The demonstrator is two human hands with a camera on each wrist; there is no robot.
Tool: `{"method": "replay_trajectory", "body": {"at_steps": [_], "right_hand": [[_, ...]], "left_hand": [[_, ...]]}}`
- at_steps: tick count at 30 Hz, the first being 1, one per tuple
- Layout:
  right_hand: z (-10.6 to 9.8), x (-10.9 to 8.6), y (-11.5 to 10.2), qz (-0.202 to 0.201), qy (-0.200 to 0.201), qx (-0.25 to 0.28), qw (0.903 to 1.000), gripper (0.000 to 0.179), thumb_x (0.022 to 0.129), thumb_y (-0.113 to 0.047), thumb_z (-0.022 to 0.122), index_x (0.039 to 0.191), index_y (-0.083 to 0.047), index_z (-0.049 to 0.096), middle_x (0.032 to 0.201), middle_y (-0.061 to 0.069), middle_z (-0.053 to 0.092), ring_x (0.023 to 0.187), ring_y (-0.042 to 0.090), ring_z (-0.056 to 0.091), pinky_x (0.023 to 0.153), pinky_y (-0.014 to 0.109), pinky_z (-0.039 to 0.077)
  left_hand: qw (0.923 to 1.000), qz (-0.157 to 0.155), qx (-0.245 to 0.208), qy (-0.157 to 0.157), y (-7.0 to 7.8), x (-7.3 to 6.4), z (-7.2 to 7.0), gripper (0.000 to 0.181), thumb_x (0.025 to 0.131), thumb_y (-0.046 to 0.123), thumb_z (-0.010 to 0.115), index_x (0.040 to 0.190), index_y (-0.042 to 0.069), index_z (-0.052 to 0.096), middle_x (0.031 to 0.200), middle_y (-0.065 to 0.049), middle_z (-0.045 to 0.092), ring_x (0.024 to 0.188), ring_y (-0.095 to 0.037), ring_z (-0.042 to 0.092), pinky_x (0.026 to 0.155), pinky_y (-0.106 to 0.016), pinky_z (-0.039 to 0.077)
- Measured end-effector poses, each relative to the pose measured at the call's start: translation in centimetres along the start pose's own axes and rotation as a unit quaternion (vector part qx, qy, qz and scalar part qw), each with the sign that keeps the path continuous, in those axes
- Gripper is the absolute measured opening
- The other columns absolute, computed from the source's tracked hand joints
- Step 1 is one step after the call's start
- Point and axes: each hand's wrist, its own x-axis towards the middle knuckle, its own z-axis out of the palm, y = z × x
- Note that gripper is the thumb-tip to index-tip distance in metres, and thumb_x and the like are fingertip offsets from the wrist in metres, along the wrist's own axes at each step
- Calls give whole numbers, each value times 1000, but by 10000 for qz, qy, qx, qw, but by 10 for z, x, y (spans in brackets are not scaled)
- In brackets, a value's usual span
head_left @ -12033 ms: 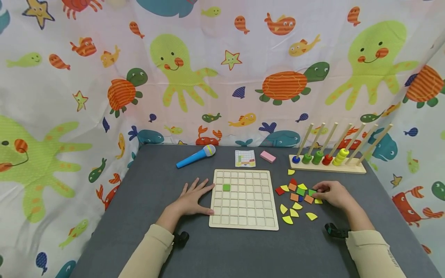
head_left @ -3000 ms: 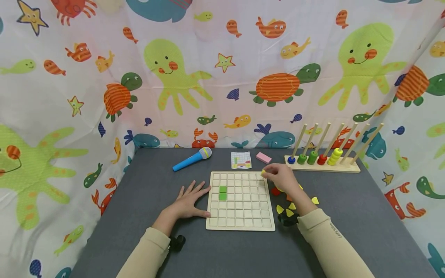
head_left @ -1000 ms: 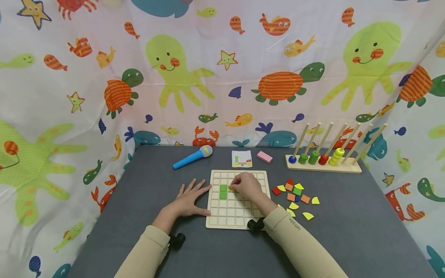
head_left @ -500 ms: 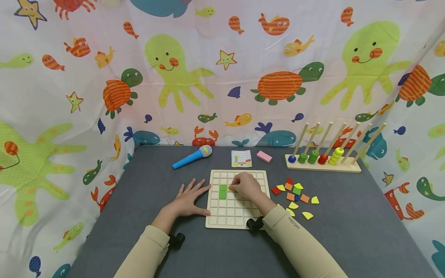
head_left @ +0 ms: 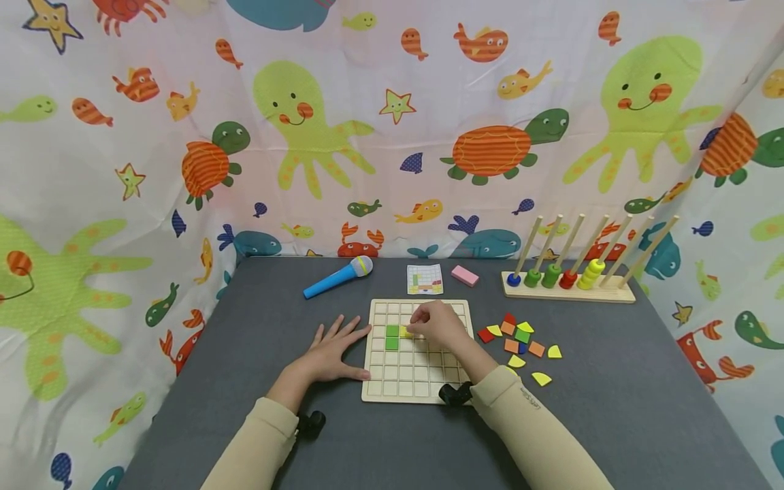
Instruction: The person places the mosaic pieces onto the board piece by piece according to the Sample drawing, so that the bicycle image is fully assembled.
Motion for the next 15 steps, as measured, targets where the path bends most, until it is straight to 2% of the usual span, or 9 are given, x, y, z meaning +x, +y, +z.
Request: {"method": "replay_trajectory", "body": {"at_steps": [11,15], "right_hand": [[-30,-21,23,87,382,255,9989,18,90,-30,77,98,-14,76,88,3,69,81,20,61,65,33,47],[-41,-28,33,87,503,218,9985,18,91,-29,77,99,-13,76,89,4,70,83,21,61,65,32,47]], "left_hand": [[10000,-40,-8,15,0,-1,-1,108,71,76,74,160,42,24,171,7,10,158,-32,-6,120,-66,-7],[10000,-27,1,17,1,-1,-1,107,72,76,74,160,41,24,171,6,10,158,-32,-6,120,-66,-8]]}}
